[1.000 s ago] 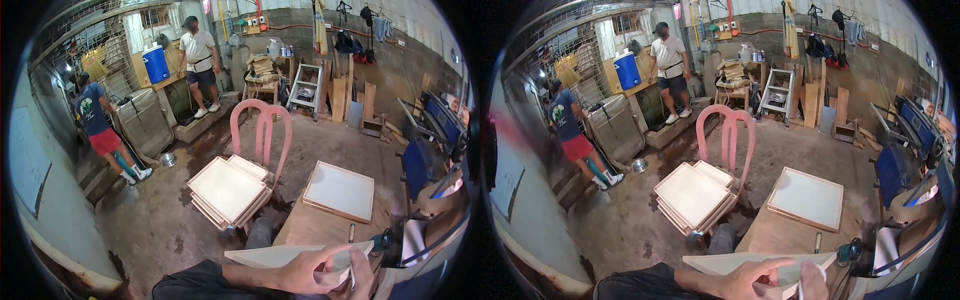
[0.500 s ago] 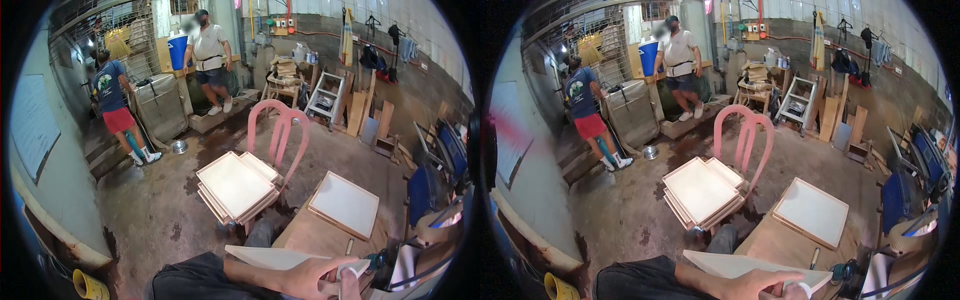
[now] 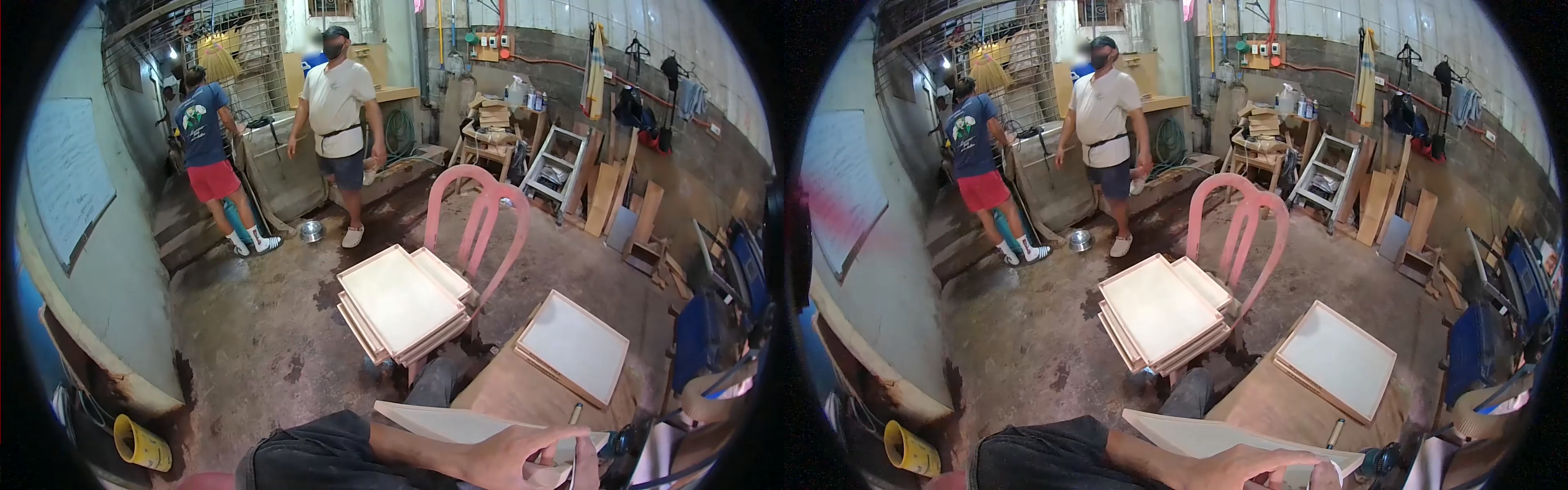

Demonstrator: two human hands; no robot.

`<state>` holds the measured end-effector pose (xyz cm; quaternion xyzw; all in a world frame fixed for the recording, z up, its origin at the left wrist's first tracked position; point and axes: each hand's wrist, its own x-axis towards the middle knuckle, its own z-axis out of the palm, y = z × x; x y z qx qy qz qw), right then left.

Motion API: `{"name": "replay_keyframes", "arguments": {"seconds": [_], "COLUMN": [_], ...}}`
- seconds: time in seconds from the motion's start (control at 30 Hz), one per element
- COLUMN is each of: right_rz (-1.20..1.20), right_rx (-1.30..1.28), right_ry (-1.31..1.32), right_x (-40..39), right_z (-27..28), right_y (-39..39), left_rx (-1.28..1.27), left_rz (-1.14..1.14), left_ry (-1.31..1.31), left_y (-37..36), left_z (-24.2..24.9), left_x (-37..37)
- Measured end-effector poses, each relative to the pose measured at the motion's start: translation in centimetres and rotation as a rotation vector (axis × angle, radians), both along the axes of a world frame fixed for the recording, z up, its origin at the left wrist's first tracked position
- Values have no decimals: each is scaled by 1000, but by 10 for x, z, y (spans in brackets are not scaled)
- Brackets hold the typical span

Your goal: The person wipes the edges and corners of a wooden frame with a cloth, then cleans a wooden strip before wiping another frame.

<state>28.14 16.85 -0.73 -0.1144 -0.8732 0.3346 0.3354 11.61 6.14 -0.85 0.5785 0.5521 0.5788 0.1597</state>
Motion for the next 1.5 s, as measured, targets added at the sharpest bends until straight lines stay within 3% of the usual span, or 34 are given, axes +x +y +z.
{"name": "replay_keyframes", "arguments": {"seconds": [0.07,0.1,0.2,0.37,0.47,0.5,0.6,0.73,0.83,0.97,1.17,1.37,1.47,1.5], "right_rz": [2,34,118,34,146,115,99,97,106,102,70,79,28,-61], "right_rx": [-648,337,52,257,101,376,551,494,328,369,349,366,368,234], "right_ry": [52,99,70,-37,85,179,233,117,209,122,65,72,6,-68], "right_x": [-3,1,10,0,-3,-9,-19,-15,-12,-22,-22,-19,-15,-14], "right_z": [-4,4,-11,-8,-14,0,2,11,2,5,4,10,9,-3], "right_y": [-15,-15,-9,18,1,-7,-3,-3,-13,-7,-3,-12,-10,-2], "left_rx": [37,103,104,-21,-84,-52,-41,-12,15,55,2,264,47,62], "left_rz": [-2,7,22,-52,-30,-48,-59,-33,-11,80,8,31,37,13], "left_ry": [19,55,65,-102,-59,-51,-82,-105,-50,54,-71,66,-87,-83], "left_y": [2,3,4,2,-1,-3,-3,-5,-2,0,-10,6,-6,-8], "left_z": [2,1,-10,-11,-5,-1,1,-2,-4,-11,3,-13,-4,-1], "left_x": [-2,-2,-2,-2,-4,-6,-8,-8,-9,-11,-15,-14,-8,-10]}}
